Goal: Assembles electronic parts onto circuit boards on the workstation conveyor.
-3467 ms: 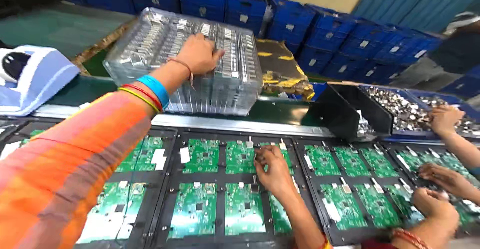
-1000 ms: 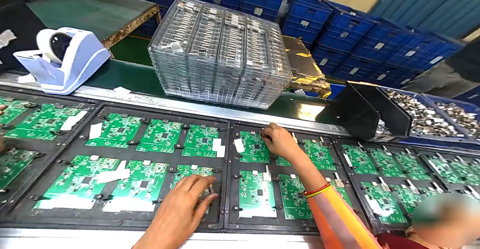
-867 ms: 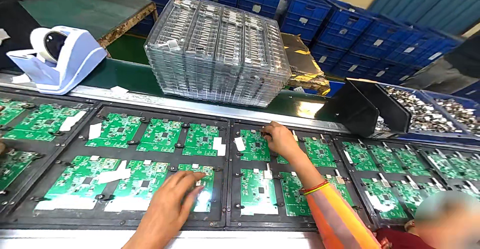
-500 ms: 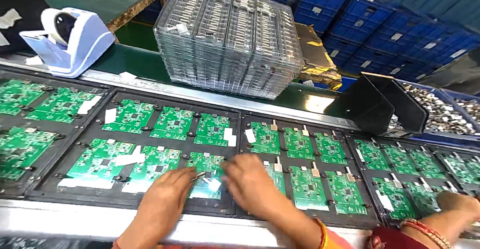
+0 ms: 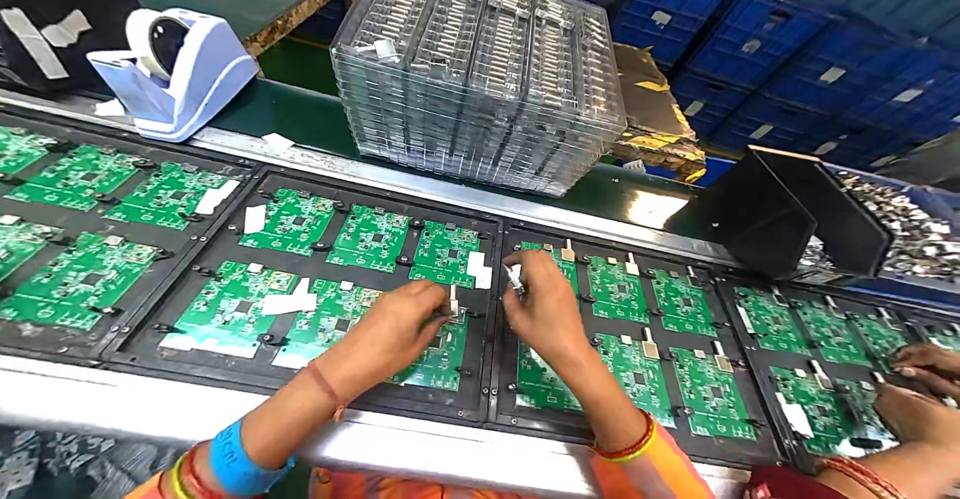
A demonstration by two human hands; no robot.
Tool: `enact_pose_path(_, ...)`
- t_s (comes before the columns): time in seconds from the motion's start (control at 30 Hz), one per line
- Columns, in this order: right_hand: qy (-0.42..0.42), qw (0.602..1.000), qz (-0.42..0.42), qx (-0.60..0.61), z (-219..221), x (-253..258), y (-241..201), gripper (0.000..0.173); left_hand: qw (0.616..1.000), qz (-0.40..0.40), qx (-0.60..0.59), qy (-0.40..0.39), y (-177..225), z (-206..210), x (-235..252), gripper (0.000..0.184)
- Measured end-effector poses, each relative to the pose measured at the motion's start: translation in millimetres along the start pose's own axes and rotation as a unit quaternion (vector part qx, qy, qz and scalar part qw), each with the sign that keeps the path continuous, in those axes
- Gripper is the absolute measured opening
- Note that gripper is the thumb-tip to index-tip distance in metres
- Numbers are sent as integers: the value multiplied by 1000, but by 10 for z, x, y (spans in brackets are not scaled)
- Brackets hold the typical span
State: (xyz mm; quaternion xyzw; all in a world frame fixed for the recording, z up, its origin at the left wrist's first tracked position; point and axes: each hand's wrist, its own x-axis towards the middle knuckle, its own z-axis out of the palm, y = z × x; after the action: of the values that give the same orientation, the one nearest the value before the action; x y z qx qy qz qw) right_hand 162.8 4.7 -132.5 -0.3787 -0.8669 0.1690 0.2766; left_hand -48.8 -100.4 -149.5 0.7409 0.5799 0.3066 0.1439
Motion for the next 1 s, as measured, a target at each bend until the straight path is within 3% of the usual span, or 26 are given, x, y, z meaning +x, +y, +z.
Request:
enact_pose_path(0.13, 9, 997, 70, 23, 2, -46, 99, 21, 998, 31, 41, -42, -14, 106, 123, 9)
enact_pose_path(0.37, 7, 996, 77, 43, 18, -51, 14, 19, 990, 69, 114, -36, 44, 206, 165, 12)
enact_pose_path(0.57, -28, 995, 62, 66, 0, -2, 56, 33, 974, 57, 220, -22, 321, 374, 57, 21)
enact_pose_path(0.77, -52, 998, -22, -21, 29, 472, 180, 29, 976, -29, 207, -61, 488, 481, 53, 29)
enact_pose_path(0.87, -78, 990, -77, -84, 194, 758, 335, 22, 978, -48, 199, -44, 541, 554, 32, 33)
enact_pose_path(1.0, -191, 965, -29, -176, 254, 960, 333, 26, 982, -61, 171, -52, 581, 536, 33, 40)
